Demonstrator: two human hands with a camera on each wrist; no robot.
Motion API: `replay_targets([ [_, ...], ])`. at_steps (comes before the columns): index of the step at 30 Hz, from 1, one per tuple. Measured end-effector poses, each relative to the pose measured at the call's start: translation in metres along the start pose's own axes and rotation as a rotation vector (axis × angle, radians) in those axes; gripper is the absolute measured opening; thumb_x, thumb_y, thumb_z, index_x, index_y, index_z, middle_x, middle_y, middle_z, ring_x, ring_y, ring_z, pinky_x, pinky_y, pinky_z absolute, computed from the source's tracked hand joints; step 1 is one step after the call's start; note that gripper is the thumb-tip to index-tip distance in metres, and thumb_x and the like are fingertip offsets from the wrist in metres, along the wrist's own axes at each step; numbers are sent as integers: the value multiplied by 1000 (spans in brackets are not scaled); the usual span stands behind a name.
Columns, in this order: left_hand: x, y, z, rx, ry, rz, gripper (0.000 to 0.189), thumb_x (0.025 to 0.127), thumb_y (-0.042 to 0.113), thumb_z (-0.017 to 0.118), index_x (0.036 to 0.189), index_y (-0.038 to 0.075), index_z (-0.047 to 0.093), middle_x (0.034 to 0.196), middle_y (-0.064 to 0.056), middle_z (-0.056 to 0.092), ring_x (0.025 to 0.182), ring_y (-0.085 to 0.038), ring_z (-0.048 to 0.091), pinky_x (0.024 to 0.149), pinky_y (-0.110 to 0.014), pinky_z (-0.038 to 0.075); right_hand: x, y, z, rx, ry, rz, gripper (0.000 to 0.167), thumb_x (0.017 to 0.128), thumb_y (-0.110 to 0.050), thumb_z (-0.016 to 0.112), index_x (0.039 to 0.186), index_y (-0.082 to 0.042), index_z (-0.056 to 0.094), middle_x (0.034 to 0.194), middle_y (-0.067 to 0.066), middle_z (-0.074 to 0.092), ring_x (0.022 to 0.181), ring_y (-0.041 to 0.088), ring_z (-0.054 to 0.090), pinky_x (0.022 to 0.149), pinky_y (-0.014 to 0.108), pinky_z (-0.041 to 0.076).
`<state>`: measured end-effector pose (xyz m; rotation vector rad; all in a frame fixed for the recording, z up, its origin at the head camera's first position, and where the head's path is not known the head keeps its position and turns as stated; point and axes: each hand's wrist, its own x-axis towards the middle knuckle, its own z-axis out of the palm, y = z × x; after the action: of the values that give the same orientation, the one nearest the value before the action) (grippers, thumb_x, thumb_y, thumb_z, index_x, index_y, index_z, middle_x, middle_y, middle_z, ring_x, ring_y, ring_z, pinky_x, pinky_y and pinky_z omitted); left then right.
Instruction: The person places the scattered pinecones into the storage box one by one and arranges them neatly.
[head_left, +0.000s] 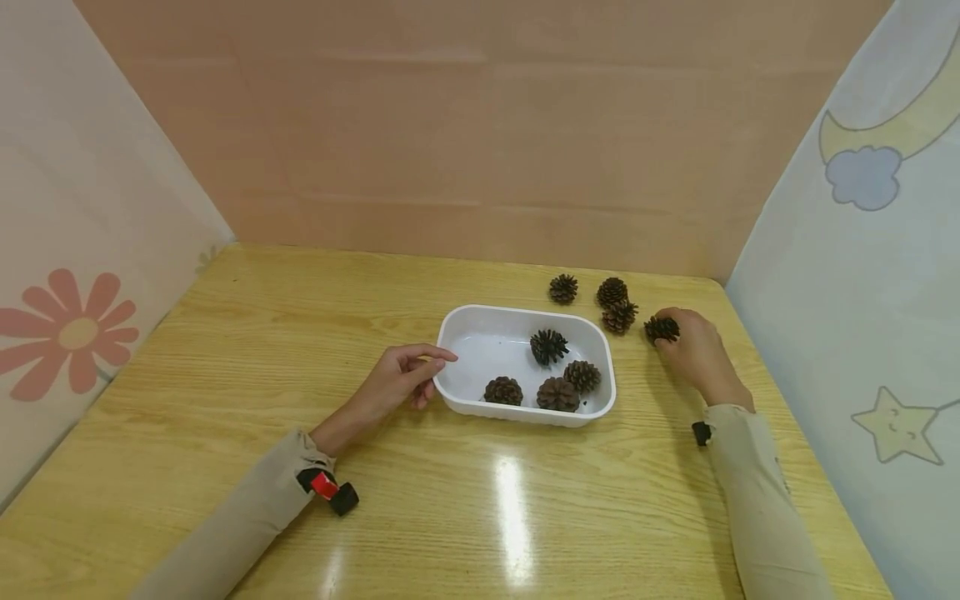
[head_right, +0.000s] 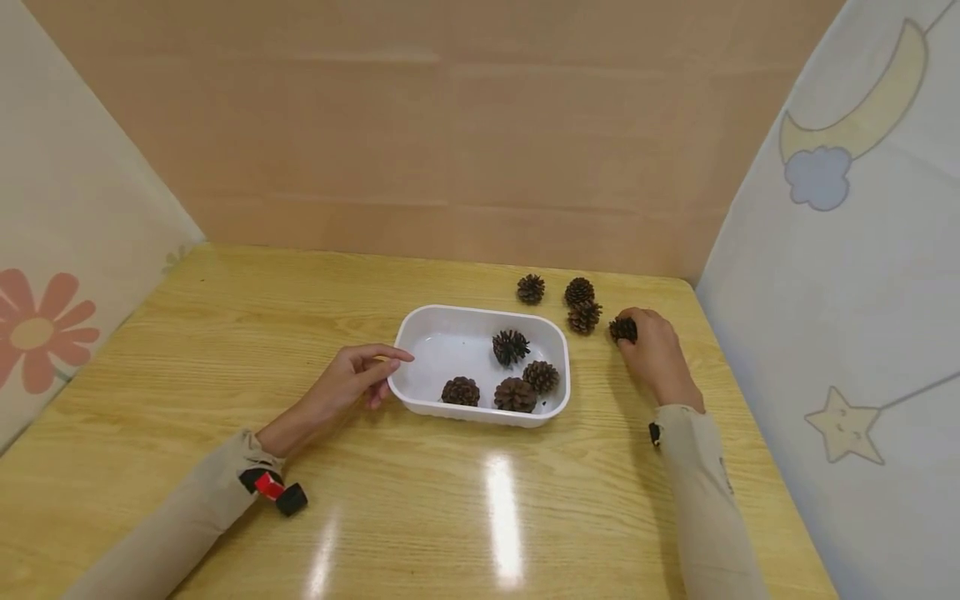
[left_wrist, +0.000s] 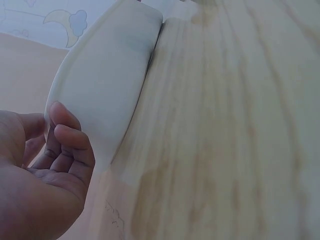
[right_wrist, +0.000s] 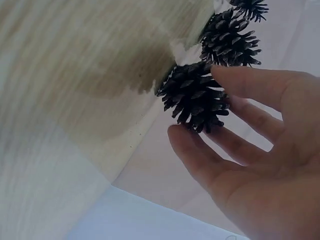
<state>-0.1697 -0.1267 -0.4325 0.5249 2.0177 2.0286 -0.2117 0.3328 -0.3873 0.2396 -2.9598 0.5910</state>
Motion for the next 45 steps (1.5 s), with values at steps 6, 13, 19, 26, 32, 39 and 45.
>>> replay_targets([
  [6, 1, 0, 0, -6, 1, -3, 27, 102, 13, 59, 121, -4, 66, 69, -35, 54, 49, -11, 53, 46, -22, 48, 0, 1, -1, 0, 10, -6, 42, 90, 0, 67, 130, 6, 55, 129, 36, 53, 119, 57, 46, 97, 68, 40],
  [13, 1, 0, -1, -30, -11, -2, 31, 102, 12, 58, 123, -10, 63, 68, -35, 54, 49, -11, 53, 46, -22, 48, -1, -2, -2, 4, 2, 0, 41, 91, 1, 67, 130, 6, 56, 128, 35, 54, 118, 56, 48, 95, 68, 41],
  [19, 1, -1, 0, -37, -16, -2, 32, 102, 12, 58, 123, -12, 61, 68, -35, 54, 50, -12, 53, 47, -22, 48, -2, -3, -5, -2, 2, -1, 40, 91, 1, 68, 129, 7, 56, 127, 36, 54, 117, 57, 48, 94, 68, 42],
  [26, 0, 0, 1, -33, -10, -8, 32, 102, 12, 58, 123, -12, 62, 68, -35, 54, 50, -12, 53, 47, -22, 48, -3, -4, -6, -4, -2, 2, 40, 91, -1, 69, 129, 7, 56, 127, 36, 55, 118, 56, 49, 95, 67, 41],
  [32, 0, 0, 0, -31, -7, -14, 31, 102, 12, 58, 123, -10, 63, 65, -22, 58, 50, -11, 53, 47, -21, 48, -2, -4, -7, 3, 10, -16, 41, 91, -3, 69, 129, 7, 56, 125, 35, 56, 116, 56, 50, 96, 67, 41],
  [39, 0, -1, -1, -33, -11, -9, 31, 102, 12, 58, 123, -11, 62, 63, -13, 59, 50, -10, 53, 46, -21, 47, -2, -6, -9, -6, 16, -24, 41, 92, -4, 69, 129, 6, 56, 124, 35, 57, 113, 55, 52, 93, 66, 43],
  [45, -1, -1, -1, -30, -10, -5, 29, 102, 13, 59, 123, -6, 65, 64, -18, 59, 50, -11, 53, 47, -22, 47, -3, -12, -13, -19, 56, -49, 41, 91, -3, 70, 128, 7, 57, 123, 35, 58, 108, 54, 56, 91, 65, 45],
])
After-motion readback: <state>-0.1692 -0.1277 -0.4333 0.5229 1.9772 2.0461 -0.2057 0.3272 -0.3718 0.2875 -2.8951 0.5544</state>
